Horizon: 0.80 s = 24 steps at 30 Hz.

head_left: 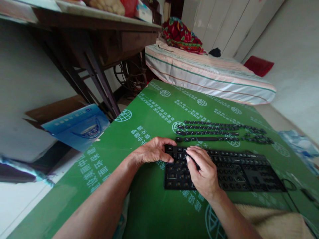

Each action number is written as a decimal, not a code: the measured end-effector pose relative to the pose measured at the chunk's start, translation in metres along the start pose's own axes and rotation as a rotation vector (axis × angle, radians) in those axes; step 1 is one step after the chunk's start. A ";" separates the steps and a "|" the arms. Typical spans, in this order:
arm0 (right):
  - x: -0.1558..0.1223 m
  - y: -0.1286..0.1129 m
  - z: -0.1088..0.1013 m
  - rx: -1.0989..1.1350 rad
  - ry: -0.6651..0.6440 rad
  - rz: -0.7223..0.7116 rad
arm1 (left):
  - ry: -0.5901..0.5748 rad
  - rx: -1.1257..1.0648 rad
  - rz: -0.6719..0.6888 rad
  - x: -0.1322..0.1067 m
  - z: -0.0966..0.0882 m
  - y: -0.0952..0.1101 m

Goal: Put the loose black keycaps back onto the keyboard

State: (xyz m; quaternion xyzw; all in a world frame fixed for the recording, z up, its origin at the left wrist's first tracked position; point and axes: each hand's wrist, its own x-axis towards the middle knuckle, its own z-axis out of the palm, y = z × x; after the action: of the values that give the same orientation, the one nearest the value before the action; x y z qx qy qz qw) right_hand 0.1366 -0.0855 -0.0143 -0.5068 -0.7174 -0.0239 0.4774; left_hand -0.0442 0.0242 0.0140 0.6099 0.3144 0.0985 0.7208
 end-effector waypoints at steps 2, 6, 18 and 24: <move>0.000 0.000 0.000 0.000 0.000 0.002 | 0.008 0.018 0.002 0.001 0.000 -0.002; -0.001 0.001 0.000 -0.006 0.003 0.003 | 0.012 0.014 0.014 0.002 -0.001 -0.004; -0.001 0.002 0.000 -0.002 0.003 0.008 | 0.015 0.040 0.021 0.001 -0.001 -0.005; -0.001 0.001 0.000 -0.006 0.002 0.013 | -0.001 0.040 0.020 0.001 -0.002 -0.004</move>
State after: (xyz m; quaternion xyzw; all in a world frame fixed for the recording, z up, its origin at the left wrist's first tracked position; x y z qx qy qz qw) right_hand 0.1376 -0.0852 -0.0155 -0.5130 -0.7135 -0.0232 0.4767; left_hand -0.0455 0.0250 0.0099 0.6274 0.3096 0.0992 0.7076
